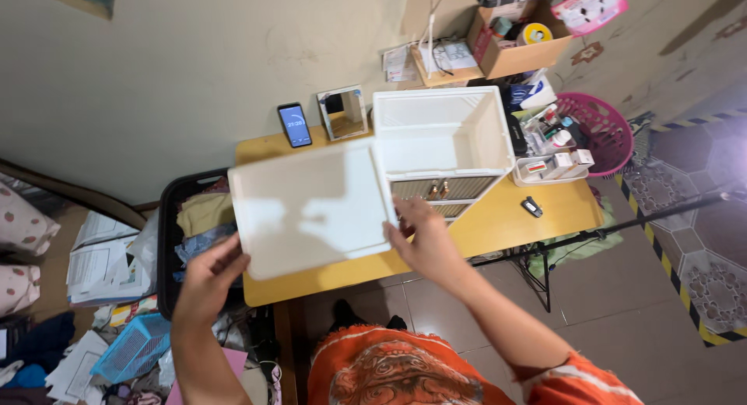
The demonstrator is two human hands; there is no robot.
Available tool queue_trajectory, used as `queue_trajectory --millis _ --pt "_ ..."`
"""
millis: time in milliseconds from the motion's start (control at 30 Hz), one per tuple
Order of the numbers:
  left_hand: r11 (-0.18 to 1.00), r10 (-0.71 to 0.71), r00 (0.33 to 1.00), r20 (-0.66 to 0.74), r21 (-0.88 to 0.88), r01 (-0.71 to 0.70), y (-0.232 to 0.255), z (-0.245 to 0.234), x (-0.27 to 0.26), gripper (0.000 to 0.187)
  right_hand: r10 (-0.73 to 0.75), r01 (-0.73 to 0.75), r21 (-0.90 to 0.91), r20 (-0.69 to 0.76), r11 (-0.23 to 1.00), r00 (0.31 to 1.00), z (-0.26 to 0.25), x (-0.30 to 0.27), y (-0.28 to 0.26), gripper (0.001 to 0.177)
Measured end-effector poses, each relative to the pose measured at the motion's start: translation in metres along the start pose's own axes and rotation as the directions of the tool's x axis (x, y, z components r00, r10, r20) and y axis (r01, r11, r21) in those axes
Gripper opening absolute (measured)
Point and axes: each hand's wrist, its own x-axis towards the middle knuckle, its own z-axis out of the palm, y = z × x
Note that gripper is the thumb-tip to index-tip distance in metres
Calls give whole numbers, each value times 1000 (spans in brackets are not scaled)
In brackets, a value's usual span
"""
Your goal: The person assembles a small white plastic storage unit with bamboo-style doors. They place the doors into the bottom compartment, stack the upper compartment on top, and secure the lid. The unit is then rotated and the doors are opened and closed to test the fit.
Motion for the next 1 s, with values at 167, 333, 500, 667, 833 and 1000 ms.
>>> queue_trajectory --millis 167,333,500,667,833,1000 --pt "991 120 988 101 41 -125 62 53 38 40 -12 14 16 -125 1000 992 -60 20 8 41" --pt "943 213 957 199 213 -254 100 116 98 31 50 -41 38 -248 998 968 -112 36 38 40" --pt "887 347 891 292 206 -413 131 171 144 26 -16 -22 -121 -303 992 953 -155 54 51 43" --pt "868 458 831 316 42 -494 137 209 161 37 75 -163 -232 -347 959 935 -167 62 72 43" --pt "899 339 888 311 172 -403 120 224 165 34 98 -166 -211 -300 963 949 -163 64 100 42" --pt "806 461 859 222 301 -510 98 235 162 35 134 -177 -144 -268 974 954 -165 69 122 45"
